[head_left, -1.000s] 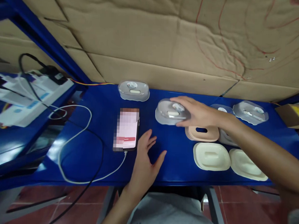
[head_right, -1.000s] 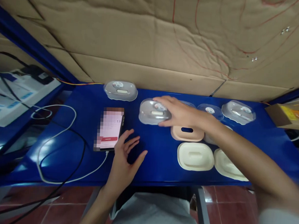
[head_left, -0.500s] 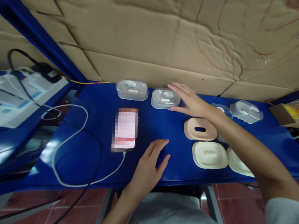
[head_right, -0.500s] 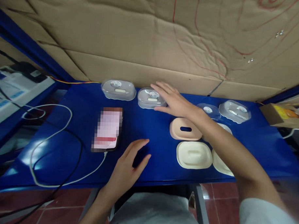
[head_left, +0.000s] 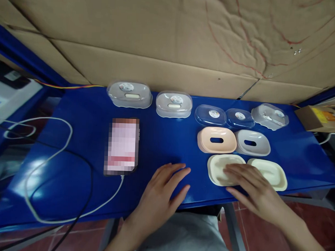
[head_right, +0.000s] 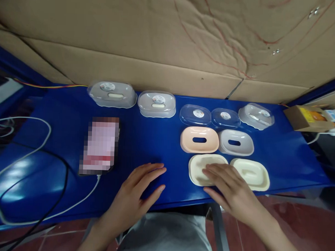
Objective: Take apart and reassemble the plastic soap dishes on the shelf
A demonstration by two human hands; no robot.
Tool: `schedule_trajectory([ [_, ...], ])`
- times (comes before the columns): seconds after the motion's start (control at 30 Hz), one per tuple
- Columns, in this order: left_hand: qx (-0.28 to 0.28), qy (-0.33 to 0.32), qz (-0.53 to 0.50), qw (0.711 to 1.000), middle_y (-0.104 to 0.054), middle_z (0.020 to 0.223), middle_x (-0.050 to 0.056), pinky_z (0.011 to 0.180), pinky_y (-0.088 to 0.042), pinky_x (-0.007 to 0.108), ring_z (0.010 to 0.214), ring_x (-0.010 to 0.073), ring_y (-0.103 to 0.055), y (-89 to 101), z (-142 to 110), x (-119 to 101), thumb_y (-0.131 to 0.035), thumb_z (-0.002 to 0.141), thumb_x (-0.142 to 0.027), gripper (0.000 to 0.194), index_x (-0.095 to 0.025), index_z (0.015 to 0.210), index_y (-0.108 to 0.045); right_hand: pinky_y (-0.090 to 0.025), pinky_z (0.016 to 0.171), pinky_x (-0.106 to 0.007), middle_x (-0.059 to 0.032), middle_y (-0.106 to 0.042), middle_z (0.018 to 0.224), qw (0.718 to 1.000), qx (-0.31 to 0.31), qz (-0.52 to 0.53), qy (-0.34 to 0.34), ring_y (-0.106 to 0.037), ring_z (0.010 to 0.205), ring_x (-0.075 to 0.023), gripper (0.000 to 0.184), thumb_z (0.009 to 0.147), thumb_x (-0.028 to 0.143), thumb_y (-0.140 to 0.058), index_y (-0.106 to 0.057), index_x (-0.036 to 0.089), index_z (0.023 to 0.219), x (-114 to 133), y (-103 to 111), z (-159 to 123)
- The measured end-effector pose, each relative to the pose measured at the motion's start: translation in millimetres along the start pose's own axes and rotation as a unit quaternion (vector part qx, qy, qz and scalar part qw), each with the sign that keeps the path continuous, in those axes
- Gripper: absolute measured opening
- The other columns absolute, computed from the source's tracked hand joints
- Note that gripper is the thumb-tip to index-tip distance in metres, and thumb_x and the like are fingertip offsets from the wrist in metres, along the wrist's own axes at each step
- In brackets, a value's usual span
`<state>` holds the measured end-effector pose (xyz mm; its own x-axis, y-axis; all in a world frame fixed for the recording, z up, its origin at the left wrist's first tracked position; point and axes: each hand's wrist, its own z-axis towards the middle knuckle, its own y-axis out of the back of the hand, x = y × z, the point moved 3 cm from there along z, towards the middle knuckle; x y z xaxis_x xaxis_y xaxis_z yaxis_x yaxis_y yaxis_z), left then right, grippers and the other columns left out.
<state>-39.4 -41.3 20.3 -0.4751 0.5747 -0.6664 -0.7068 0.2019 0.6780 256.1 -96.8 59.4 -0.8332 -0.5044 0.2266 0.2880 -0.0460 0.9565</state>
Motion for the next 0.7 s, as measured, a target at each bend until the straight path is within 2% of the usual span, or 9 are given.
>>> schedule_trajectory([
  [0.07, 0.035, -0.016, 0.021, 0.999, -0.067, 0.148, 0.014, 0.114, -0.054, 0.063, 0.135, 0.0328, -0.065, -6.6, -1, -7, -0.071, 0.1, -0.032, 0.055, -0.026, 0.151, -0.051, -0.065, 0.097, -0.056, -0.0106, -0.075, 0.138, 0.999, 0.006, 0.001, 0.039, -0.074, 0.122, -0.0345, 0.047, 0.102, 0.031, -0.067, -0.062, 0.025, 0.148, 10, -8, 11],
  [0.17, 0.093, -0.022, 0.066, 0.993, -0.048, 0.167, 0.018, 0.124, -0.035, 0.075, 0.15, 0.0398, -0.05, -15.5, -2, -16, -0.082, 0.091, -0.044, 0.084, -0.027, 0.162, -0.04, -0.064, 0.102, -0.052, -0.0111, -0.073, 0.142, 0.994, 0.022, 0.016, 0.109, -0.072, 0.127, -0.032, 0.046, 0.103, 0.03, -0.065, -0.062, 0.021, 0.148, 21, -13, 32],
  [0.23, 0.106, -0.009, 0.09, 0.99, -0.047, 0.168, 0.016, 0.127, -0.023, 0.079, 0.153, 0.0404, -0.047, -17.2, -3, -18, -0.082, 0.092, -0.045, 0.086, -0.028, 0.164, -0.038, -0.061, 0.108, -0.052, -0.0104, -0.071, 0.145, 0.991, 0.011, 0.03, 0.132, -0.069, 0.132, -0.0307, 0.051, 0.103, 0.028, -0.064, -0.058, 0.023, 0.153, 16, -11, 49],
  [0.3, 0.098, 0.014, 0.096, 0.99, -0.056, 0.161, 0.014, 0.129, -0.017, 0.078, 0.15, 0.0377, -0.051, -15.5, -3, -17, -0.077, 0.096, -0.039, 0.076, -0.028, 0.162, -0.04, -0.054, 0.115, -0.058, -0.0104, -0.065, 0.153, 0.994, -0.01, 0.031, 0.105, -0.061, 0.142, -0.0334, 0.059, 0.101, 0.03, -0.068, -0.051, 0.029, 0.158, -2, -6, 67],
  [0.37, 0.091, 0.035, 0.093, 0.991, -0.06, 0.157, 0.014, 0.13, -0.016, 0.077, 0.149, 0.0365, -0.052, -13.1, -2, -15, -0.076, 0.097, -0.036, 0.073, -0.027, 0.161, -0.041, -0.045, 0.121, -0.068, -0.0111, -0.053, 0.165, 0.999, -0.003, 0.018, 0.047, -0.048, 0.153, -0.0398, 0.072, 0.098, 0.04, -0.073, -0.043, 0.035, 0.163, -29, -3, 82],
  [0.47, 0.103, 0.035, 0.08, 0.991, -0.048, 0.167, 0.017, 0.128, -0.016, 0.08, 0.154, 0.04, -0.045, -14.0, 0, -16, -0.081, 0.092, -0.04, 0.088, -0.028, 0.165, -0.035, -0.035, 0.124, -0.077, -0.0101, -0.038, 0.174, 0.997, 0.072, 0.015, 0.01, -0.032, 0.161, -0.0451, 0.094, 0.095, 0.055, -0.074, -0.023, 0.038, 0.171, -67, -3, 94],
  [0.53, 0.114, 0.026, 0.072, 0.991, -0.041, 0.172, 0.019, 0.127, -0.012, 0.082, 0.157, 0.0418, -0.041, -18.0, 3, -17, -0.083, 0.09, -0.042, 0.096, -0.028, 0.168, -0.029, -0.036, 0.123, -0.076, -0.0079, -0.037, 0.175, 0.994, 0.106, 0.035, 0.018, -0.033, 0.161, -0.0444, 0.099, 0.094, 0.06, -0.073, -0.014, 0.041, 0.172, -83, -4, 96],
  [0.57, 0.116, 0.023, 0.07, 0.991, -0.041, 0.172, 0.019, 0.126, -0.009, 0.083, 0.157, 0.0425, -0.04, -20.4, 5, -18, -0.083, 0.09, -0.042, 0.098, -0.028, 0.169, -0.026, -0.039, 0.123, -0.074, -0.0068, -0.039, 0.174, 0.993, 0.107, 0.046, 0.021, -0.037, 0.159, -0.0439, 0.098, 0.094, 0.061, -0.072, -0.015, 0.042, 0.172, -88, -5, 97],
  [0.7, 0.107, 0.032, 0.056, 0.992, -0.045, 0.17, 0.017, 0.124, -0.004, 0.087, 0.156, 0.0442, -0.04, -29.6, 12, -23, -0.084, 0.09, -0.04, 0.103, -0.028, 0.17, -0.02, -0.049, 0.119, -0.066, -0.0072, -0.05, 0.166, 0.995, 0.082, 0.061, 0.012, -0.052, 0.149, -0.0437, 0.089, 0.091, 0.061, -0.075, -0.035, 0.04, 0.167, -87, -1, 104],
])
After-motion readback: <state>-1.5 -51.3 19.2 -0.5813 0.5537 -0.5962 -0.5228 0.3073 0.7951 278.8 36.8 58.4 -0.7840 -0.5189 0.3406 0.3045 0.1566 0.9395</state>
